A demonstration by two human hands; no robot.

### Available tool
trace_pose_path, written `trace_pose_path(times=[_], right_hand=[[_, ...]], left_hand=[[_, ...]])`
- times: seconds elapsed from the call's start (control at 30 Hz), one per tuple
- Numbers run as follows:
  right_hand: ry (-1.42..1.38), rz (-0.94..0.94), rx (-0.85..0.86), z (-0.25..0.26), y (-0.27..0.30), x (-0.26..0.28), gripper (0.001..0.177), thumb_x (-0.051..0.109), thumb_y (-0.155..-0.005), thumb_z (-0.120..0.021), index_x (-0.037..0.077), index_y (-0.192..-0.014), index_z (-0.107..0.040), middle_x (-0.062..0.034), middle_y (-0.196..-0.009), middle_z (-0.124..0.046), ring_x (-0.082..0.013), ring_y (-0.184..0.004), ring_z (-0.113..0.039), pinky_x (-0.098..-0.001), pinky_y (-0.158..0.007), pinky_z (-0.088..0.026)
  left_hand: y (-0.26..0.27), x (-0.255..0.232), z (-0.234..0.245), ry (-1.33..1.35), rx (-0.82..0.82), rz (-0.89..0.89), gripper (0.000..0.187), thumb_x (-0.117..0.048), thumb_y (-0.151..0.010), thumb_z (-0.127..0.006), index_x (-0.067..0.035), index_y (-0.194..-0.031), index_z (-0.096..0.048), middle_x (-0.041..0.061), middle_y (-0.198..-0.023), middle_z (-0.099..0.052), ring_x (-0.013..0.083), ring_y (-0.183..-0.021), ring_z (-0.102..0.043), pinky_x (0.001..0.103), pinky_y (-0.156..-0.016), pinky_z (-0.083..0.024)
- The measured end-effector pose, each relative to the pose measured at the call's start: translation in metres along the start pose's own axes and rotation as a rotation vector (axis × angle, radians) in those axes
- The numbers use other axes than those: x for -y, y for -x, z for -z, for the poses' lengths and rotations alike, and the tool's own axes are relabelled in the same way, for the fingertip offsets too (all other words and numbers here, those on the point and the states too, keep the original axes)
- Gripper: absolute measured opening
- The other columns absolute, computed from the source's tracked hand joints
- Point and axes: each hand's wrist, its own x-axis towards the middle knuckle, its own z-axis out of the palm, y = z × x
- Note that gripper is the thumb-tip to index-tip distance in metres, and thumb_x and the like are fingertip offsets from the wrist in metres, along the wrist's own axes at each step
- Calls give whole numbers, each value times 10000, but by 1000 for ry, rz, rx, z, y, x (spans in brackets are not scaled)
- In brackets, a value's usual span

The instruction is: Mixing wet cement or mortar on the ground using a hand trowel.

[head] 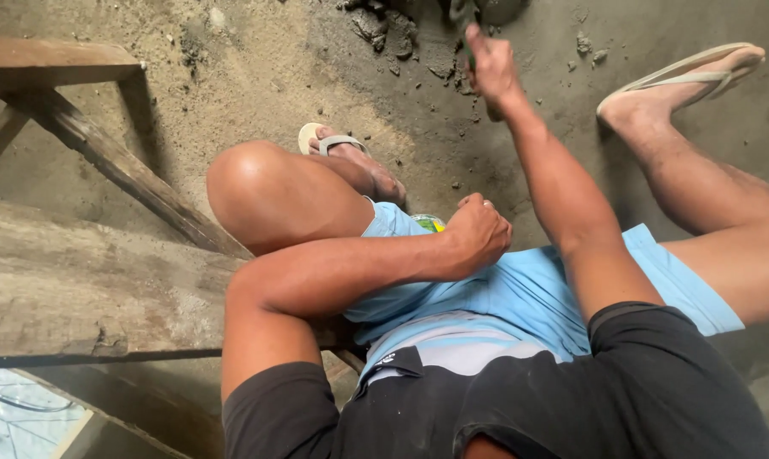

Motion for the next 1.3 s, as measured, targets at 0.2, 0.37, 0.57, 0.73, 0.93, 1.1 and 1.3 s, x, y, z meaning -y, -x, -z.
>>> trace_pose_path(times=[0.2,0.37,0.57,0.73,0.93,1.1,1.3], right_hand=[[-109,51,-271,15,-6,-24,621,760,-953,-404,231,-628,-377,51,-559,-319,-78,-459,-254,-305,-443,-241],[527,166,-344,20,5,-75,731,717,-1078,-338,150,-646,-497,-21,-599,-527,-178,-588,-498,-430,-566,-325],[827,128,-156,-22,-11,-49,651,648,-1112,-406,72,-874,-594,-186,-760,-605,-407,-636,-562,-558,-499,-378],[943,-98,47,-42,-24,-56,740,680,-1058,-407,1,-1039,-702,-288,-1012,-704,-526,-916,-650,-609,-746,-488],[941,179,-18,-24,40,-87,598,604,-1137,-412,73,-920,-578,-90,-637,-540,-271,-486,-513,-471,-413,-432],[972,-58,144,-25,89,-83,679,632,-1062,-456,-17,-1013,-650,-388,-932,-701,-582,-957,-687,-630,-858,-523],[875,-90,-29,-40,8,-103,699,728,-1022,-494,65,-971,-708,-291,-892,-723,-525,-937,-710,-620,-800,-535]], left_hand=[[4,5,2,24,-39,19,296,-163,-1009,-430,-219,-1133,-692,-14,-1008,-757,283,-874,-704,490,-647,-455],[7,-4,4,43,34,-20,333,-167,-1029,-416,-243,-1213,-684,-28,-1109,-747,291,-977,-707,496,-690,-478],[1,-4,7,63,73,-9,362,-143,-1013,-407,-252,-1193,-702,-19,-1120,-746,284,-976,-705,508,-705,-468],[5,5,19,53,103,10,358,-133,-1015,-412,-227,-1231,-682,-15,-1106,-737,293,-985,-679,493,-715,-466],[-1,0,7,46,35,15,340,-128,-998,-422,-212,-1195,-686,-14,-1060,-742,301,-935,-695,500,-682,-456],[-8,-14,-15,29,-55,-2,313,-90,-989,-390,-46,-1062,-690,133,-874,-692,400,-748,-635,593,-649,-440],[-3,-14,-2,54,-80,9,265,-84,-977,-442,-35,-1024,-698,157,-878,-684,408,-733,-629,573,-642,-419]])
